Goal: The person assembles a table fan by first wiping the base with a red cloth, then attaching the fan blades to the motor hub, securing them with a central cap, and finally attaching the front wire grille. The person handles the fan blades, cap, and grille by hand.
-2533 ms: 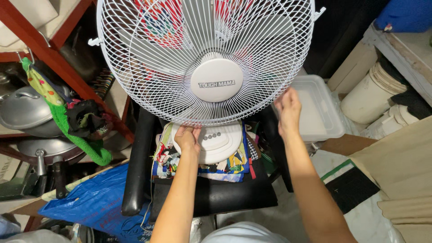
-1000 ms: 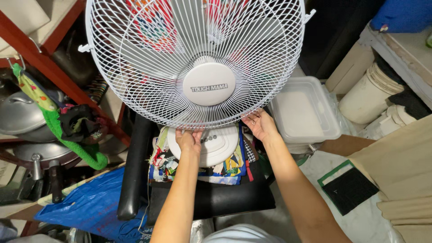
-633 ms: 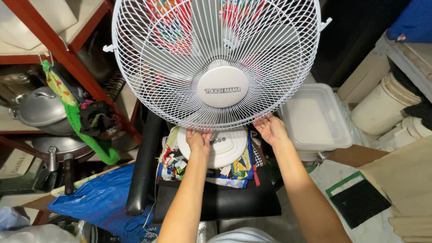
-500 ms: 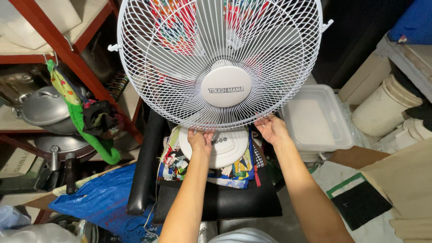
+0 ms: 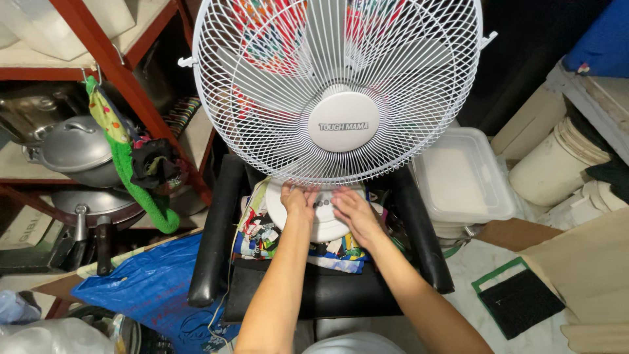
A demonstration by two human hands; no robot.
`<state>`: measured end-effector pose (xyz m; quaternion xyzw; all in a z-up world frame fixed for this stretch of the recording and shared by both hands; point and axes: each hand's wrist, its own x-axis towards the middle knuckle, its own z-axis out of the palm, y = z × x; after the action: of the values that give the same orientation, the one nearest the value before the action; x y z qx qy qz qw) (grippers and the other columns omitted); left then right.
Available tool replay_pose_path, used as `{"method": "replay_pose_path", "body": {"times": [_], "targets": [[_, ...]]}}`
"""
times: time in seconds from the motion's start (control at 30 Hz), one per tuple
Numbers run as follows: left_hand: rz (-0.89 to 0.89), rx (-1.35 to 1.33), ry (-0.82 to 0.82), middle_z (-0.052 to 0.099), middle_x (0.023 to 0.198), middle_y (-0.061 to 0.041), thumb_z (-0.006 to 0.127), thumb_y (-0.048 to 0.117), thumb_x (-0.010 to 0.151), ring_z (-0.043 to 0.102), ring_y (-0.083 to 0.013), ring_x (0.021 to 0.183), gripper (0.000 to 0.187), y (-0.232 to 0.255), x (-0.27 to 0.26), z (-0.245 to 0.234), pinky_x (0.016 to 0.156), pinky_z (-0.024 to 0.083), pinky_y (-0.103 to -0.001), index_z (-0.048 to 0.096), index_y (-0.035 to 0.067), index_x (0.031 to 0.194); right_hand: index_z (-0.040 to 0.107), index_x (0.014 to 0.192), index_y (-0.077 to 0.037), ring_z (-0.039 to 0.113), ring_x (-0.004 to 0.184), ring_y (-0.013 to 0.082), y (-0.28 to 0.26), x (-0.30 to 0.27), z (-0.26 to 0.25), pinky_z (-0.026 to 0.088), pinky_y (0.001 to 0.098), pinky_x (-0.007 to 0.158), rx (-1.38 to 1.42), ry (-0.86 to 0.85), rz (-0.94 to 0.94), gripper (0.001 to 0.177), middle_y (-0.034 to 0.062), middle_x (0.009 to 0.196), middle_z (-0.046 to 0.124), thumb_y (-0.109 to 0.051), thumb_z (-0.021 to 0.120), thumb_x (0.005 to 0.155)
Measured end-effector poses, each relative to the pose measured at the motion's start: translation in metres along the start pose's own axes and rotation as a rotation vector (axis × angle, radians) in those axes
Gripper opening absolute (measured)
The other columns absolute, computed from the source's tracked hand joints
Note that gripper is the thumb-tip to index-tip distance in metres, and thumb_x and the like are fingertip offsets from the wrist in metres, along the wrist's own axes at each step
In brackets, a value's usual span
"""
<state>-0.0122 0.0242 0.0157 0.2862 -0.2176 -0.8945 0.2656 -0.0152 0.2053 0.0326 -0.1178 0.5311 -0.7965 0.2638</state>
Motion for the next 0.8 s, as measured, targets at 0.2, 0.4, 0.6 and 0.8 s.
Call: {"method": "replay_pose_path", "body": {"times": [0.2, 0.4, 0.6, 0.8], "targets": [[0.017, 0.132, 0.008, 0.069, 0.091, -0.003, 0.044, -0.007, 0.089, 0.066, -0.0156, 0.072, 0.037, -0.008, 0.022, -0.014, 0.053, 0.034, -0.026, 0.057, 0.015, 0.116, 0.053, 0.130, -0.004, 0.059, 0.127, 0.0260, 0.018, 0.022, 0.030, 0.049, 0.0435, 0.107, 0.429, 0.108, -0.047, 0.026, 0.0125, 0.133, 0.060, -0.008, 0.050, 0.104], [-0.021, 0.205, 0.044, 0.068, 0.092, 0.004, 0.048, -0.002, 0.092, 0.063, -0.0088, 0.072, 0.030, -0.014, 0.034, -0.020, 0.063, 0.039, -0.029, 0.059, 0.018, 0.112, 0.053, 0.124, -0.008, 0.061, 0.121, 0.0273, 0.041, 0.056, 0.031, 0.047, 0.0482, 0.110, 0.621, 0.196, -0.052, 0.028, 0.0115, 0.128, 0.061, 0.001, 0.043, 0.101], [-0.070, 0.108, -0.025, 0.066, 0.098, -0.009, 0.049, -0.001, 0.092, 0.068, -0.0222, 0.084, 0.019, 0.010, 0.029, -0.033, 0.069, 0.055, -0.034, 0.061, 0.005, 0.106, 0.051, 0.116, -0.008, 0.062, 0.111, 0.0310, 0.050, 0.083, 0.030, 0.052, 0.0516, 0.106, 0.654, 0.310, -0.032, 0.023, 0.0144, 0.117, 0.060, 0.005, 0.039, 0.101], [-0.246, 0.027, -0.136, 0.059, 0.082, -0.010, 0.054, 0.061, 0.095, 0.055, -0.0206, 0.066, 0.060, 0.087, 0.022, -0.045, 0.052, 0.044, -0.030, 0.058, 0.002, 0.091, 0.049, 0.109, -0.006, 0.063, 0.106, 0.0328, 0.042, 0.081, 0.032, 0.054, 0.0526, 0.105, 0.633, 0.373, 0.013, 0.015, 0.0142, 0.109, 0.059, 0.003, 0.038, 0.103]]}}
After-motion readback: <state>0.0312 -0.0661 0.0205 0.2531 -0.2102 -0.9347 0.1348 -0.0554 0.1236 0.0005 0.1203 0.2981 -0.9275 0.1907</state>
